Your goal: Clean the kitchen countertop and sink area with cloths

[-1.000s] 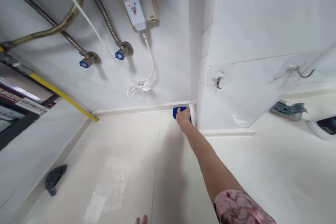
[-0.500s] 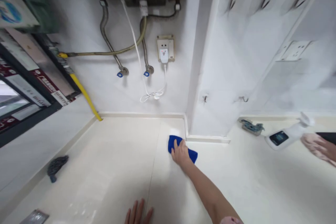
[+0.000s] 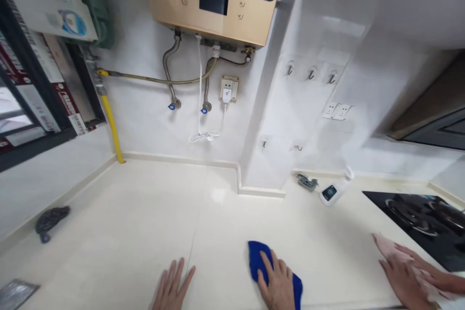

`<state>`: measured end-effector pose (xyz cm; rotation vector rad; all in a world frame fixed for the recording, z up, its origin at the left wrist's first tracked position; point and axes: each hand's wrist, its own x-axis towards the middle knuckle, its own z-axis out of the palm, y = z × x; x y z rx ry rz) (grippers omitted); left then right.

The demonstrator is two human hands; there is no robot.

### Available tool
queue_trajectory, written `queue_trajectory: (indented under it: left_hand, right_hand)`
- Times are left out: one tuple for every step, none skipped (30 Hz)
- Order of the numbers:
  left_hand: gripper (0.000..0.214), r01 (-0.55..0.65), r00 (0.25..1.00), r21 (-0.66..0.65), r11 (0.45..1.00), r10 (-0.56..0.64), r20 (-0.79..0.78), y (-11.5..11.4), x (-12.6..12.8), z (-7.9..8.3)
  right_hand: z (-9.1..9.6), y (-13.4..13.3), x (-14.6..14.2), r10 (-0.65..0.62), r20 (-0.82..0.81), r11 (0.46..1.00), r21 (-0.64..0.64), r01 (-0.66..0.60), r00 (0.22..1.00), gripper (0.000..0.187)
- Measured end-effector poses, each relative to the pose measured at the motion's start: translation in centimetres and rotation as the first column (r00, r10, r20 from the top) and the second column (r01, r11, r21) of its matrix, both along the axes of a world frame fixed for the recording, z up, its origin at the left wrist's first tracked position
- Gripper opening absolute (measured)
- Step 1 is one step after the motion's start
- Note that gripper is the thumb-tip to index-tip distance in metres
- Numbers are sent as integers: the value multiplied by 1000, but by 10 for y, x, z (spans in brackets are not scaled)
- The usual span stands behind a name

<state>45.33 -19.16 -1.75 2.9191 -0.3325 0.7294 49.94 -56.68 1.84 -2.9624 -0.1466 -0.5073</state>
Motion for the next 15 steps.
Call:
queue_trajectory:
  left_hand:
    - [118, 10, 999, -12, 1000, -10, -34, 0, -1, -1]
    - [120, 22, 998, -18, 1000, -23, -57, 1, -2, -3]
    - [120, 36, 997, -21, 999, -37, -66, 2, -2, -4]
    - [120, 51, 996, -21, 998, -52, -66, 3, -3, -5]
    - [119, 64, 996, -20, 998, -65, -62, 4, -2, -5]
    - [118, 70, 996, -16, 997, -71, -57, 5, -2, -5]
    - [116, 68, 996, -7, 998, -68, -49, 6, -2, -4]
    - [114, 62, 997, 9, 998, -61, -36, 6, -1, -2]
    - [112, 54, 998, 31, 998, -53, -16, 6, 0, 0]
    - [110, 45, 999, 56, 997, -46, 12, 6, 0, 1]
    - [107, 39, 998, 81, 996, -42, 42, 6, 1, 3]
    - [105, 39, 997, 105, 994, -46, 68, 5, 1, 3]
    - [102, 39, 995, 122, 992, -50, 85, 4, 1, 2]
    - [101, 30, 995, 128, 991, -42, 89, 3, 2, 0]
    - [101, 12, 996, 126, 992, -23, 85, 2, 1, -2]
  right_hand:
    - [0, -11, 1, -114, 44, 993, -6, 115, 992, 53]
    - [-1, -18, 3, -224, 83, 974, -9, 226, 971, 55]
    - [-1, -22, 7, -317, 111, 947, -11, 320, 942, 57]
    - [-2, -23, 13, -386, 125, 920, -16, 391, 914, 60]
    - [-2, -21, 19, -432, 129, 898, -24, 439, 892, 62]
    - [-2, -18, 28, -459, 124, 884, -35, 466, 880, 63]
    - [-1, -13, 38, -467, 109, 879, -50, 474, 877, 64]
    - [1, -8, 49, -464, 88, 880, -67, 470, 882, 64]
    - [4, -3, 63, -452, 62, 886, -86, 456, 890, 63]
    - [7, 3, 78, -435, 35, 894, -106, 436, 900, 62]
    - [11, 9, 94, -415, 8, 902, -125, 412, 910, 61]
    - [16, 15, 112, -394, -19, 911, -141, 387, 919, 60]
    - [20, 23, 130, -377, -42, 917, -153, 367, 925, 59]
    - [24, 32, 148, -361, -64, 924, -159, 348, 930, 58]
    - [28, 42, 166, -345, -85, 931, -159, 329, 935, 57]
